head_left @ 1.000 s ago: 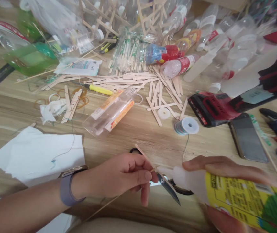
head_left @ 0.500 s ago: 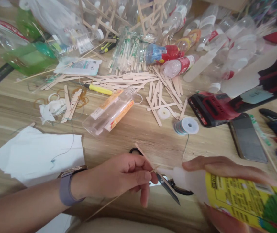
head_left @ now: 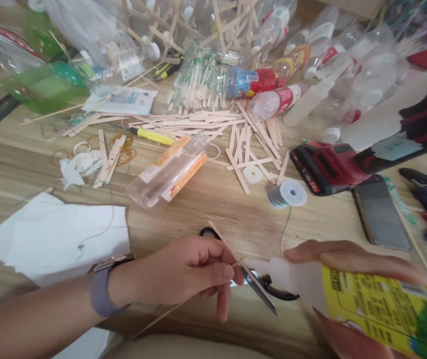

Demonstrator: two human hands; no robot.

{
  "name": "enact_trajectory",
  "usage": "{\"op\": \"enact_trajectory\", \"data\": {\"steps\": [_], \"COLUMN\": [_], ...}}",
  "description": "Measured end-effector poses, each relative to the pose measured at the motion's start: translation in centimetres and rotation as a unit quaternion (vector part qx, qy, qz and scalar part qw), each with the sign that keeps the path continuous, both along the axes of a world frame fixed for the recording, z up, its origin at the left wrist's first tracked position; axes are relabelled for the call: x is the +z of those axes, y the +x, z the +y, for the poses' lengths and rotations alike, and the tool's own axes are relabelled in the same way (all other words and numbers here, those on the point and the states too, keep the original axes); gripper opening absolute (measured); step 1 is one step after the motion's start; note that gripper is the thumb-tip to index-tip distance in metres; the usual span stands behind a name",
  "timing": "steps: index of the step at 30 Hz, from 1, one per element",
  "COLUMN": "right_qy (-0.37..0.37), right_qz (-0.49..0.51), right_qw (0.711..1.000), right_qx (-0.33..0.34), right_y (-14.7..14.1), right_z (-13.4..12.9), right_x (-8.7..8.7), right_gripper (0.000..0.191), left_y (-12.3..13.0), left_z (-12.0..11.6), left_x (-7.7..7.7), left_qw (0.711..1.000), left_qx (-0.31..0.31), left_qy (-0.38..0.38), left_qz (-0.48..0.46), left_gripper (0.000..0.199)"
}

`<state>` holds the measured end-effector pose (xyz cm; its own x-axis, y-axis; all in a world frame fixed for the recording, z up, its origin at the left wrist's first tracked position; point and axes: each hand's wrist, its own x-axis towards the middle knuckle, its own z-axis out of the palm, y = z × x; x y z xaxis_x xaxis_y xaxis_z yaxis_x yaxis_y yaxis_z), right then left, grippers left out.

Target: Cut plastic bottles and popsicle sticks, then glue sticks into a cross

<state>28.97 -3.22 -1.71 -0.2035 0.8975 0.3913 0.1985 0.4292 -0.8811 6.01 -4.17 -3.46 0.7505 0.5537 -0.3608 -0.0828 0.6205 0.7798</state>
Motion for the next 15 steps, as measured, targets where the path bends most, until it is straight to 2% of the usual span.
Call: {"op": "enact_trajectory", "data": {"steps": [7,12,15], "right_qy": [0.032,0.014,0.03], "right_qz": [0.015,0.011,0.017], "right_qw": [0.999,1.0,0.999], "right_qx": [0.005,-0.013,-0.028], "right_y": [-0.3,-0.6,-1.1], "right_z": [-0.1,-0.3,-0.2], "right_x": [0.7,1.0,1.0], "right_gripper": [0.036,0.043,0.043], "left_y": [0.1,0.1,0.1], "left_z": [0.0,0.1,0.2], "left_x": [0.1,0.2,0.2], "left_qw": [1.0,1.0,1.0], "left_qx": [0.003,0.001,0.0], "left_qy": [0.005,0.005,0.007], "left_qz": [-0.008,-0.012,-0.013], "left_gripper": [0.031,0.031,0.032]}}
